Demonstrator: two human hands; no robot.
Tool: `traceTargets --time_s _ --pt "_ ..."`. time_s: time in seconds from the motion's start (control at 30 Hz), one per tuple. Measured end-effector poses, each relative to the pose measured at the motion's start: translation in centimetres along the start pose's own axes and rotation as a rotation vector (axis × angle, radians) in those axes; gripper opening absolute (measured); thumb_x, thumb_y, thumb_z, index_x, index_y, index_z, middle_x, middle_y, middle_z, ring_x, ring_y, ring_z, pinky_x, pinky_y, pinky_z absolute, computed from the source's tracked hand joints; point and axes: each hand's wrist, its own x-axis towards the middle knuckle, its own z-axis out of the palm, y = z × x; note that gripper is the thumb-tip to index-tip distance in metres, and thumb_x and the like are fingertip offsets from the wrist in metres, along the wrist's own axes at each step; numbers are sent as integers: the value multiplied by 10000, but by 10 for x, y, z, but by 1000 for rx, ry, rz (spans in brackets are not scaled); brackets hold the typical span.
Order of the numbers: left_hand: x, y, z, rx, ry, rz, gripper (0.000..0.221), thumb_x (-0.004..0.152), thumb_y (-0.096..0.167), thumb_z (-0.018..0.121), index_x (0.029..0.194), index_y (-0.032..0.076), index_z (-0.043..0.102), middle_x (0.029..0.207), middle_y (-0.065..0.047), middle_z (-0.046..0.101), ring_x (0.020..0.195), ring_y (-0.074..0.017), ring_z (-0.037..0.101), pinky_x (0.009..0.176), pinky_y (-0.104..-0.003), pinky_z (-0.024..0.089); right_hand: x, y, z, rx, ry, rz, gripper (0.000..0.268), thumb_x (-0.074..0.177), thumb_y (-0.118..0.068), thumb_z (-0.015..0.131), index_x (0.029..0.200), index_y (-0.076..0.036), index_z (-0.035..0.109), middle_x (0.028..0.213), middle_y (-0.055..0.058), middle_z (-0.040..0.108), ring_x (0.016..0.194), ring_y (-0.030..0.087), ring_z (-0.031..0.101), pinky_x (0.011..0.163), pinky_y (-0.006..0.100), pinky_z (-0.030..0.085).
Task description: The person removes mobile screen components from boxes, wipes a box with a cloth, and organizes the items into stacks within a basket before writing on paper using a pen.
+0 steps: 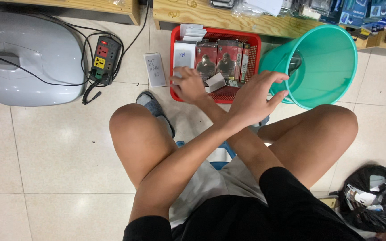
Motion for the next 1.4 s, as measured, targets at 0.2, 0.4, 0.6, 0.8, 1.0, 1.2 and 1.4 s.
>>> traceTargets --time_s 0.2,0.4,0.6,0.8,1.0,1.2,1.4 --pt "-15 20 -22 -13 94 -39 335 1038 202 591 1347 72 594 1191 -182 700 1236 -355 685 1128 -520 497 4 -53 110 542 -140 187 312 1028 -316 605 1237 -106 702 1196 130 659 1128 346 665 925 452 541" --pt "-19 15 -19 -18 54 -89 350 1035 232 567 1356 92 585 1178 -158 708 1151 -358 733 1037 -505 584 38 -55 184 706 -293 784 708 983 -489 615 1501 -34 456 1432 208 461 1292 431 599 1009 518 582" --pt "-24 14 -20 79 295 -13 277 1053 297 565 1295 162 564 1208 -83 679 1072 -371 702 913 -511 520 59 -28 270 424 -504 1108 982 945 -533 658 1596 39 197 1521 239 496 1305 408 585 988 493 561" --pt "-15 5 -26 124 308 -109 281 1046 273 598 1300 152 598 1215 -97 685 1043 -384 675 857 -505 505 62 -36 253 361 -321 1042 1078 800 -333 914 1555 42 242 1624 274 273 1507 448 273 1229 533 292" --pt "-13 1 -28 86 294 -74 241 1035 245 614 1255 148 605 1204 -83 686 1065 -347 690 937 -474 533 78 -35 252 116 -498 952 1066 812 -438 830 1563 76 274 1559 298 400 1408 419 448 1068 478 492" --pt "-7 3 -37 126 272 -36 229 1050 225 590 1254 121 597 1161 -93 673 1003 -373 665 814 -494 506 70 -60 228 244 -515 742 501 918 -306 757 1300 -98 509 1055 104 701 1008 322 668 675 471 590" --pt "5 -12 -34 293 178 42 288 963 226 675 1237 145 635 1102 -107 695 999 -357 758 818 -491 622 29 -74 100 634 109 731 390 1073 -362 564 1362 -106 507 1086 224 729 972 476 713 807 602 562"
